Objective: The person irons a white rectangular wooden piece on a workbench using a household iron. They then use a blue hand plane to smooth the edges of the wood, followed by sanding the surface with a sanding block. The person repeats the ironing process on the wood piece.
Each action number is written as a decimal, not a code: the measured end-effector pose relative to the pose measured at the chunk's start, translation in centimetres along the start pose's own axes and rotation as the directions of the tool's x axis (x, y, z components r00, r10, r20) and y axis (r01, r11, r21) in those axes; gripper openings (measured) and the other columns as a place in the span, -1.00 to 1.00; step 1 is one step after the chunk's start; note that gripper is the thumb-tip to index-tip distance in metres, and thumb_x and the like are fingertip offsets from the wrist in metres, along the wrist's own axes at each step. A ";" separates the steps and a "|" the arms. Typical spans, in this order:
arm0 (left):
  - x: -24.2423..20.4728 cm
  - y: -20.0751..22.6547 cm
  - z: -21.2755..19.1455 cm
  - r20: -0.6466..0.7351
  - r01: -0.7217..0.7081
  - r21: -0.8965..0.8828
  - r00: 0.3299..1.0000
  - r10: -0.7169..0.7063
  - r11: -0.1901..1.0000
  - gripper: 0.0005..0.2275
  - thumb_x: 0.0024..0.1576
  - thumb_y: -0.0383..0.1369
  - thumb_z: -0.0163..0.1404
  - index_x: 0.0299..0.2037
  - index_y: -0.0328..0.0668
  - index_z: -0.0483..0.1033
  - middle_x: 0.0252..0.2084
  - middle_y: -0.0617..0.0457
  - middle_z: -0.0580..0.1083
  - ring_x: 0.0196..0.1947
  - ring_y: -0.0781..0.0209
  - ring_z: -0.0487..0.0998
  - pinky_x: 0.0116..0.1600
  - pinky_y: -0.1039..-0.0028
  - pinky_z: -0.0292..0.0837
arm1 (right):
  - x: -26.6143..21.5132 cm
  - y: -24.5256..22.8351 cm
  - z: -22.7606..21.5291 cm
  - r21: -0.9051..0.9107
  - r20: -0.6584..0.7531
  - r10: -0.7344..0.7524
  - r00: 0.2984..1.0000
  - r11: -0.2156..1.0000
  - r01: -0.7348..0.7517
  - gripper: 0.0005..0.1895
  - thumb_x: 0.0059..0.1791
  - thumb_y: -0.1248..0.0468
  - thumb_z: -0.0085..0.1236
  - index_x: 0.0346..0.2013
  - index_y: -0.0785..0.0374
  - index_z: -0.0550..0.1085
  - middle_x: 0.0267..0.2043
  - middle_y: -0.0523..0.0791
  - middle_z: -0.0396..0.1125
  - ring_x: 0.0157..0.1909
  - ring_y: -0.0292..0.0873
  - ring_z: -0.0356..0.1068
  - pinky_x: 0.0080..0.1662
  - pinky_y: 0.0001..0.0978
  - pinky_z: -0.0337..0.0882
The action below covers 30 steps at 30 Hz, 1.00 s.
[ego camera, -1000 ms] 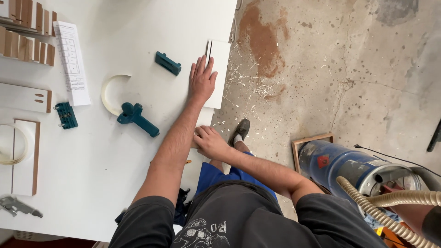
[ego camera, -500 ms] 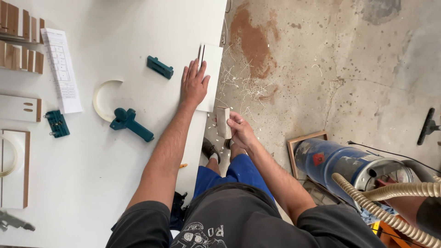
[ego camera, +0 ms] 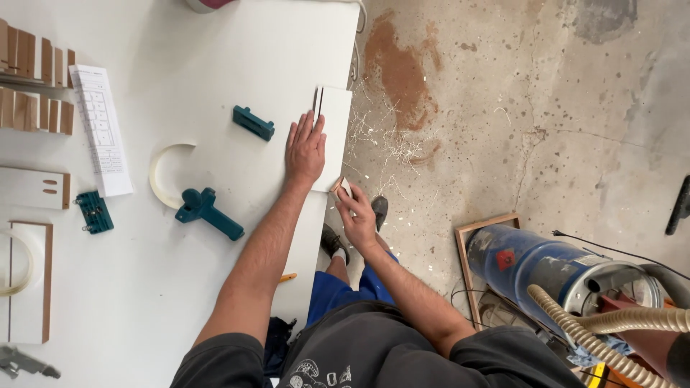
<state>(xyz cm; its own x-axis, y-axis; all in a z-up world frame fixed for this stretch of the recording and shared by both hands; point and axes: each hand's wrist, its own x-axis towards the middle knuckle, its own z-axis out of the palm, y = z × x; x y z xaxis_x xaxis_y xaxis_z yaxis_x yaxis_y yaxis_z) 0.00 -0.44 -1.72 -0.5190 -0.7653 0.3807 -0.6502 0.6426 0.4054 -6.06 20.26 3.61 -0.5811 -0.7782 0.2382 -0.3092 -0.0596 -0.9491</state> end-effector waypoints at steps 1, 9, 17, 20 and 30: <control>0.1 0.0 -0.1 -0.001 -0.005 -0.001 1.000 0.005 1.000 -0.63 0.35 -0.22 -0.08 0.36 0.05 0.40 0.40 -0.04 0.34 0.41 0.06 0.30 0.51 0.20 0.00 | 0.8 0.3 0.2 -0.001 -0.004 -0.002 1.000 1.000 0.002 -0.57 -0.07 0.51 0.30 0.08 0.19 0.59 0.14 0.15 0.37 0.15 0.11 0.44 0.15 -0.13 0.45; 0.6 0.7 -0.9 -0.019 -0.028 -0.011 0.999 0.027 1.000 -0.64 0.31 -0.27 -0.04 0.32 -0.02 0.44 0.35 -0.12 0.38 0.37 -0.01 0.36 0.49 0.16 0.07 | 18.7 9.6 2.1 -0.068 0.012 -0.148 0.989 0.987 0.149 -0.64 -0.01 0.43 0.30 0.07 0.14 0.60 0.15 0.16 0.35 0.19 0.22 0.39 0.19 -0.03 0.44; 0.6 0.9 -0.4 -0.061 -0.027 -0.001 0.998 0.027 1.000 -0.66 0.31 -0.29 -0.04 0.29 -0.04 0.47 0.32 -0.12 0.41 0.35 -0.01 0.39 0.47 0.17 0.10 | 3.8 6.8 -0.4 -0.185 0.123 -0.061 0.991 0.979 0.083 -0.64 0.01 0.35 0.22 0.10 0.06 0.58 0.18 0.17 0.35 0.19 0.24 0.38 0.18 -0.02 0.44; 0.5 0.7 -0.8 -0.066 -0.045 0.006 0.997 0.045 0.999 -0.66 0.30 -0.30 -0.02 0.29 -0.04 0.47 0.32 -0.14 0.41 0.35 -0.02 0.39 0.47 0.17 0.11 | 13.2 9.9 0.5 -0.224 0.137 -0.098 0.986 0.966 0.127 -0.68 0.04 0.33 0.21 0.10 0.07 0.59 0.18 0.15 0.35 0.19 0.21 0.38 0.19 -0.05 0.45; 0.5 0.9 -0.9 -0.095 -0.048 0.015 0.994 0.050 0.999 -0.68 0.31 -0.30 -0.05 0.27 -0.04 0.50 0.29 -0.14 0.43 0.32 -0.03 0.42 0.46 0.19 0.14 | 4.3 5.8 -0.3 -0.261 0.128 -0.072 0.989 0.960 0.104 -0.71 0.02 0.31 0.23 0.02 -0.02 0.63 0.19 0.12 0.37 0.16 0.19 0.42 0.17 -0.06 0.48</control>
<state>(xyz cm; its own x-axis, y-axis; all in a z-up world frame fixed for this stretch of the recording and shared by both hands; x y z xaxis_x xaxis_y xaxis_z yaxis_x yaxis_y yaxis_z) -0.35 -0.19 -0.45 -0.4954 -0.7255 0.4778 -0.6324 0.6783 0.3742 -10.57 16.74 -0.77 -0.4559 -0.8457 0.2773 -0.5536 0.0255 -0.8324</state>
